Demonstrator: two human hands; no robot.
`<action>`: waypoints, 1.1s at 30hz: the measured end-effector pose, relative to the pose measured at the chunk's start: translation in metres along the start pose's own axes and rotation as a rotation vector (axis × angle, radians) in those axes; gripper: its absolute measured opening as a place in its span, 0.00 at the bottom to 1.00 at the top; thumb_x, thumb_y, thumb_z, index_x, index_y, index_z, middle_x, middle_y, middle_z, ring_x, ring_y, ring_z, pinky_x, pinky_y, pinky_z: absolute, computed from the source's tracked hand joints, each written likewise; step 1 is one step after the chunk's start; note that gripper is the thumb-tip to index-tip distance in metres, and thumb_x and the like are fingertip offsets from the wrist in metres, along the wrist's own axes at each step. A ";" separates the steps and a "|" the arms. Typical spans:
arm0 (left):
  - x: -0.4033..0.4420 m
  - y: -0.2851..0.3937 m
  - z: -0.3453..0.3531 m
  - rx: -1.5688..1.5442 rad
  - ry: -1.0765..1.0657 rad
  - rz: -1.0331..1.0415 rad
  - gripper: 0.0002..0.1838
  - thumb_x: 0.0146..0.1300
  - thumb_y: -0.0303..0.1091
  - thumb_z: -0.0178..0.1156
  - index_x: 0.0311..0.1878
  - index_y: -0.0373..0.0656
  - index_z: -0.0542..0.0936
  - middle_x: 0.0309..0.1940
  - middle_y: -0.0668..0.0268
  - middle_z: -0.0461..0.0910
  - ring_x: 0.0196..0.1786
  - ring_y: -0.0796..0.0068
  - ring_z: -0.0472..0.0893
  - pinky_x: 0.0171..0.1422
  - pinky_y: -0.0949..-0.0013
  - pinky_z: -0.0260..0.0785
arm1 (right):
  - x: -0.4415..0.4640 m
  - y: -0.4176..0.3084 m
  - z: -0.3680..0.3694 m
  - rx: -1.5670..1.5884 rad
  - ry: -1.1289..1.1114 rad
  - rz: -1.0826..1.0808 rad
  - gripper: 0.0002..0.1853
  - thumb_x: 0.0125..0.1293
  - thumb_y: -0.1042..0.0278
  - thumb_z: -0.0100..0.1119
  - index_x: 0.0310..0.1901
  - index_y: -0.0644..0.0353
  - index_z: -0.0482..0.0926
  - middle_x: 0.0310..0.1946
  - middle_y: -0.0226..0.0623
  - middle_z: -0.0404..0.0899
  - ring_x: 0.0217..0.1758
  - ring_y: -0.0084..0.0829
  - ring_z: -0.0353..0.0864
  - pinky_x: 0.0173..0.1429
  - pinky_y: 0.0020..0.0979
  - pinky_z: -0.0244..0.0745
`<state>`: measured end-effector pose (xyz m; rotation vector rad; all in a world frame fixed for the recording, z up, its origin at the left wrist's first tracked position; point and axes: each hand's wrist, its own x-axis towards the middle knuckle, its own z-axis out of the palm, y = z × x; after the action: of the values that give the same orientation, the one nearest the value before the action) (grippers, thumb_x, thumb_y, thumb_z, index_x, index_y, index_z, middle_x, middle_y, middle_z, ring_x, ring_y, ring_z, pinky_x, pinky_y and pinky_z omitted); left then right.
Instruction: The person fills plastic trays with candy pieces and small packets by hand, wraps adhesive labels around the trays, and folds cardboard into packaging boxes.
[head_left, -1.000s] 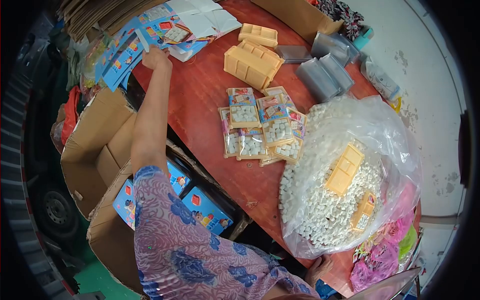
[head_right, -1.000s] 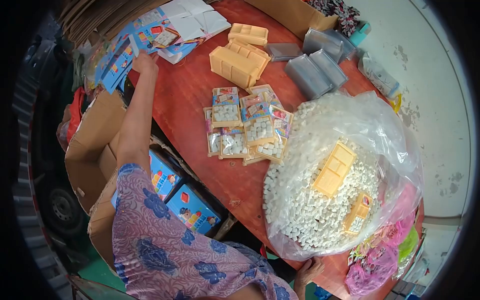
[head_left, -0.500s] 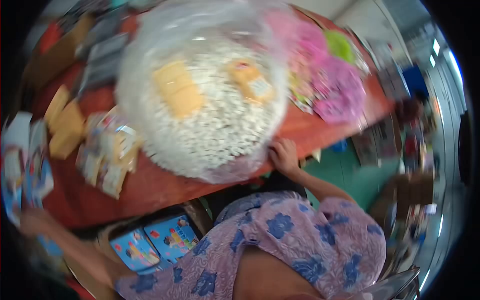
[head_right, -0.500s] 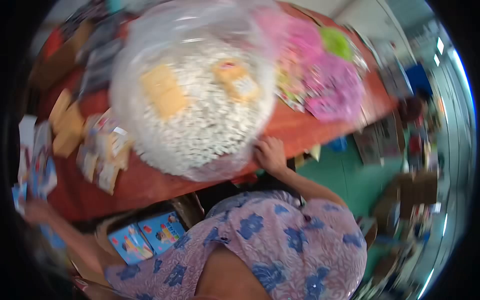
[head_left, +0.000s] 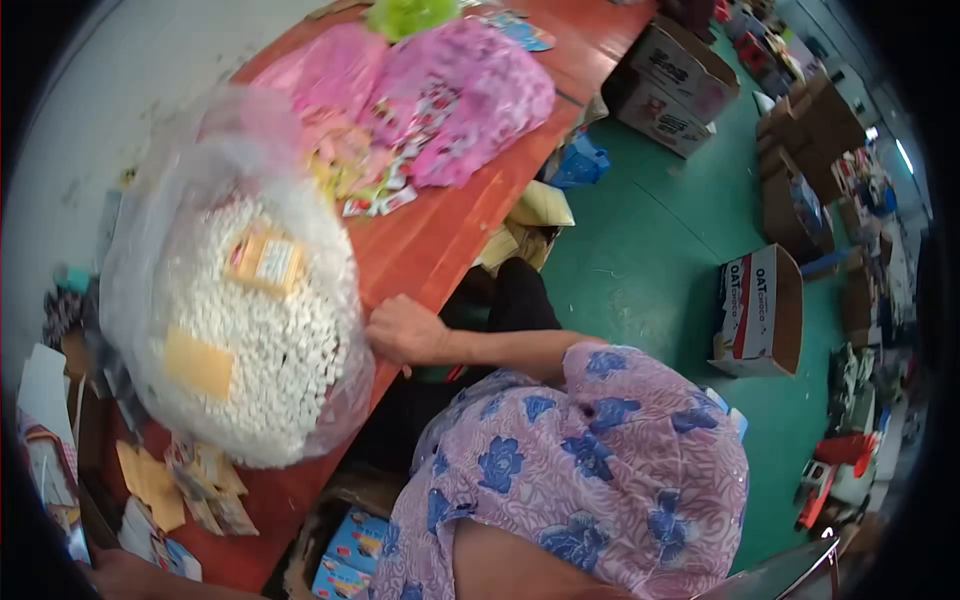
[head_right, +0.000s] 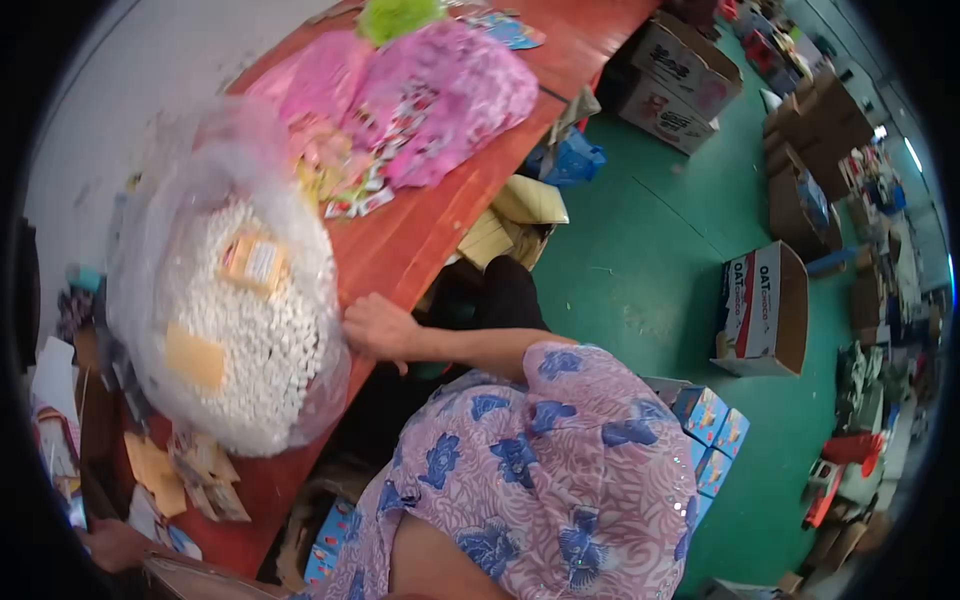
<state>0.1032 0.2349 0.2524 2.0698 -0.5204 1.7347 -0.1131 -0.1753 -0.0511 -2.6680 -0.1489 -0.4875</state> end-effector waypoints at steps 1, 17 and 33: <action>0.015 0.044 0.015 -0.078 0.032 0.059 0.21 0.58 0.48 0.48 0.27 0.36 0.68 0.25 0.49 0.69 0.26 0.46 0.68 0.30 0.49 0.59 | 0.005 0.006 -0.018 -0.036 -0.179 0.084 0.08 0.44 0.65 0.54 0.27 0.54 0.68 0.26 0.34 0.66 0.31 0.34 0.68 0.35 0.33 0.62; 0.052 0.250 0.182 -0.773 -0.153 -0.005 0.13 0.56 0.35 0.52 0.44 0.41 0.72 0.33 0.48 0.75 0.36 0.48 0.75 0.41 0.58 0.65 | -0.200 0.049 0.018 0.330 -0.138 0.592 0.07 0.54 0.66 0.49 0.31 0.60 0.72 0.30 0.43 0.73 0.35 0.44 0.74 0.38 0.40 0.71; 0.012 0.325 0.288 -1.206 -0.513 -0.345 0.20 0.60 0.21 0.48 0.56 0.43 0.68 0.40 0.60 0.63 0.46 0.66 0.71 0.54 0.67 0.64 | -0.201 0.061 0.138 0.328 -0.484 0.591 0.17 0.44 0.62 0.57 0.40 0.49 0.75 0.37 0.34 0.75 0.34 0.36 0.77 0.39 0.36 0.74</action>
<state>0.1805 -0.1923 0.2373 1.4796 -0.9620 0.3961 -0.2469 -0.1781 -0.2642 -2.2974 0.3796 0.3421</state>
